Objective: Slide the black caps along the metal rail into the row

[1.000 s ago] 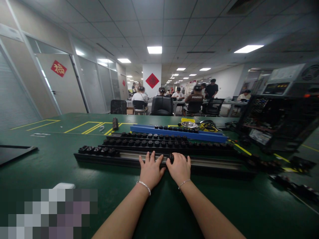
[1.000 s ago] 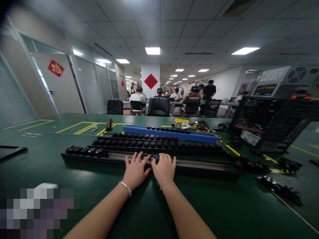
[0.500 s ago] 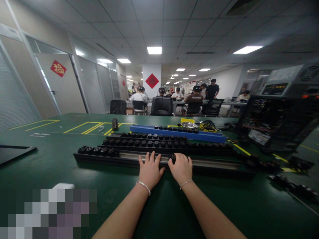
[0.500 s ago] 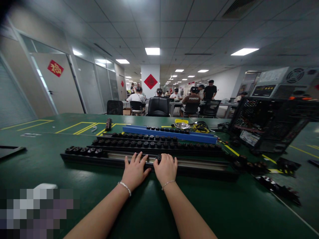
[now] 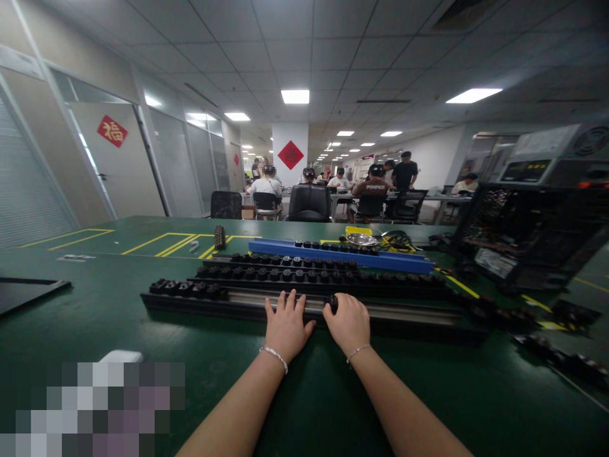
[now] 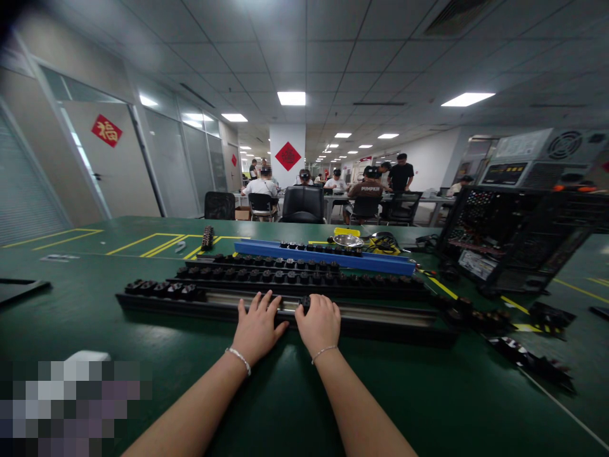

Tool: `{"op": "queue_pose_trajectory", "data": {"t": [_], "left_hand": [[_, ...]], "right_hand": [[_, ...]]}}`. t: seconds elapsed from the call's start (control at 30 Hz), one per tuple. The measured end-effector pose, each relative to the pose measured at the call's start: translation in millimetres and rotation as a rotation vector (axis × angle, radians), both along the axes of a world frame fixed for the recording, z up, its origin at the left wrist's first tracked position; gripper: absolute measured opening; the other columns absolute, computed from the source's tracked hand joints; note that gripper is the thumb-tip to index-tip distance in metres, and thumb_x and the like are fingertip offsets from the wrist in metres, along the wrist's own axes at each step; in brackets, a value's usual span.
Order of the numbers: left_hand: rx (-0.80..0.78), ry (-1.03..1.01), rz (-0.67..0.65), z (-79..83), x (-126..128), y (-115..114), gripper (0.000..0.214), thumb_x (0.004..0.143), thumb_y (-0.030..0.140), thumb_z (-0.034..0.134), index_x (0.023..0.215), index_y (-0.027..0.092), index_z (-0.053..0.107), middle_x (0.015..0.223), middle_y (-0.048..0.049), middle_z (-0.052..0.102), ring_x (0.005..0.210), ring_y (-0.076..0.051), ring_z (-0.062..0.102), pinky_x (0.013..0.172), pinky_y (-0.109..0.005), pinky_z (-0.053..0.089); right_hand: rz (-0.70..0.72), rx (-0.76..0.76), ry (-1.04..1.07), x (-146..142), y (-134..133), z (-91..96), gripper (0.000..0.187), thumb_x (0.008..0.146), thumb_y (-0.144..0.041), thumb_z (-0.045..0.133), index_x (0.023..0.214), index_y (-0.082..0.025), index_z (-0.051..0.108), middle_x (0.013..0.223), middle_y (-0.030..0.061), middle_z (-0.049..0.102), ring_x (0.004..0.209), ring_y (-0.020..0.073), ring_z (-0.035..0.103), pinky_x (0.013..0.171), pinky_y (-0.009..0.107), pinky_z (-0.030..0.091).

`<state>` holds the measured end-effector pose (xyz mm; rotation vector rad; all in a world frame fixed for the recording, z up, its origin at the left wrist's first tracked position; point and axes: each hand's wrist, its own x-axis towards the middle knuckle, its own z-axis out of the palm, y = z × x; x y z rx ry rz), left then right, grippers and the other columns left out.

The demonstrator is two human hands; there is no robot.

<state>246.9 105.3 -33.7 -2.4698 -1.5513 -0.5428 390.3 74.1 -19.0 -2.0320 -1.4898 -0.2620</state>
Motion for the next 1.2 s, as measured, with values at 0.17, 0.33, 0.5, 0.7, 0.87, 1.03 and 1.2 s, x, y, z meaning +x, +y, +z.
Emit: {"op": "queue_pose_trajectory", "data": {"t": [0.17, 0.33, 0.5, 0.7, 0.87, 1.03, 1.2], "left_hand": [[-0.004, -0.001, -0.002, 1.4, -0.7, -0.7, 0.059, 0.082, 0.056, 0.041, 0.133, 0.027, 0.042, 0.144, -0.0073, 0.038, 0.133, -0.032, 0.028, 0.105, -0.063, 0.016], [-0.002, -0.011, -0.007, 0.9, -1.1, 0.4, 0.059, 0.082, 0.056, 0.041, 0.133, 0.027, 0.043, 0.144, -0.0074, 0.039, 0.133, -0.032, 0.029, 0.104, -0.064, 0.017], [-0.013, -0.010, -0.009, 0.0, -0.4, 1.3, 0.059, 0.082, 0.056, 0.041, 0.134, 0.028, 0.042, 0.145, -0.0075, 0.038, 0.133, -0.033, 0.028, 0.104, -0.064, 0.016], [-0.019, 0.007, -0.002, 1.5, -0.3, 1.0, 0.060, 0.082, 0.057, 0.041, 0.134, 0.028, 0.042, 0.144, -0.0074, 0.038, 0.133, -0.032, 0.028, 0.104, -0.064, 0.017], [-0.020, 0.012, -0.002, 4.9, -0.8, -0.2, 0.059, 0.082, 0.057, 0.041, 0.134, 0.028, 0.042, 0.144, -0.0073, 0.039, 0.133, -0.032, 0.028, 0.104, -0.063, 0.019], [-0.030, 0.018, 0.003, 6.0, -0.9, -1.0, 0.060, 0.082, 0.056, 0.042, 0.134, 0.028, 0.041, 0.144, -0.0072, 0.038, 0.133, -0.032, 0.028, 0.105, -0.062, 0.018], [-0.010, 0.017, 0.001, 4.9, -1.2, -1.0, 0.059, 0.082, 0.056, 0.043, 0.134, 0.028, 0.042, 0.144, -0.0071, 0.039, 0.133, -0.032, 0.029, 0.105, -0.061, 0.019]], "right_hand": [[-0.039, 0.009, -0.009, 3.8, -1.4, 0.5, 0.021, 0.078, -0.030, 0.046, 0.088, -0.017, 0.060, 0.095, 0.0086, 0.066, 0.099, 0.0217, 0.053, 0.088, 0.033, 0.031], [-0.039, 0.007, -0.008, 7.1, -3.1, 1.7, 0.021, 0.078, -0.029, 0.045, 0.087, -0.017, 0.060, 0.093, 0.0076, 0.066, 0.096, 0.0207, 0.054, 0.086, 0.032, 0.032], [-0.039, 0.002, -0.010, 7.6, -2.9, 2.1, 0.021, 0.078, -0.029, 0.046, 0.087, -0.017, 0.061, 0.093, 0.0080, 0.066, 0.095, 0.0202, 0.055, 0.086, 0.032, 0.032], [-0.044, -0.010, -0.008, 7.6, -3.2, 2.7, 0.022, 0.079, -0.029, 0.045, 0.088, -0.017, 0.061, 0.094, 0.0078, 0.066, 0.095, 0.0201, 0.055, 0.086, 0.033, 0.032], [-0.067, 0.002, -0.013, 11.4, -4.8, 2.0, 0.024, 0.079, -0.029, 0.044, 0.092, -0.017, 0.061, 0.100, 0.0091, 0.065, 0.100, 0.0213, 0.053, 0.087, 0.033, 0.032], [-0.078, 0.003, -0.004, 14.7, -5.7, 0.7, 0.024, 0.079, -0.029, 0.044, 0.091, -0.017, 0.061, 0.099, 0.0086, 0.065, 0.100, 0.0216, 0.053, 0.088, 0.034, 0.031], [-0.085, -0.001, -0.022, 14.9, -5.6, 1.1, 0.023, 0.079, -0.029, 0.044, 0.090, -0.017, 0.061, 0.095, 0.0082, 0.066, 0.097, 0.0214, 0.054, 0.086, 0.033, 0.031]]}}
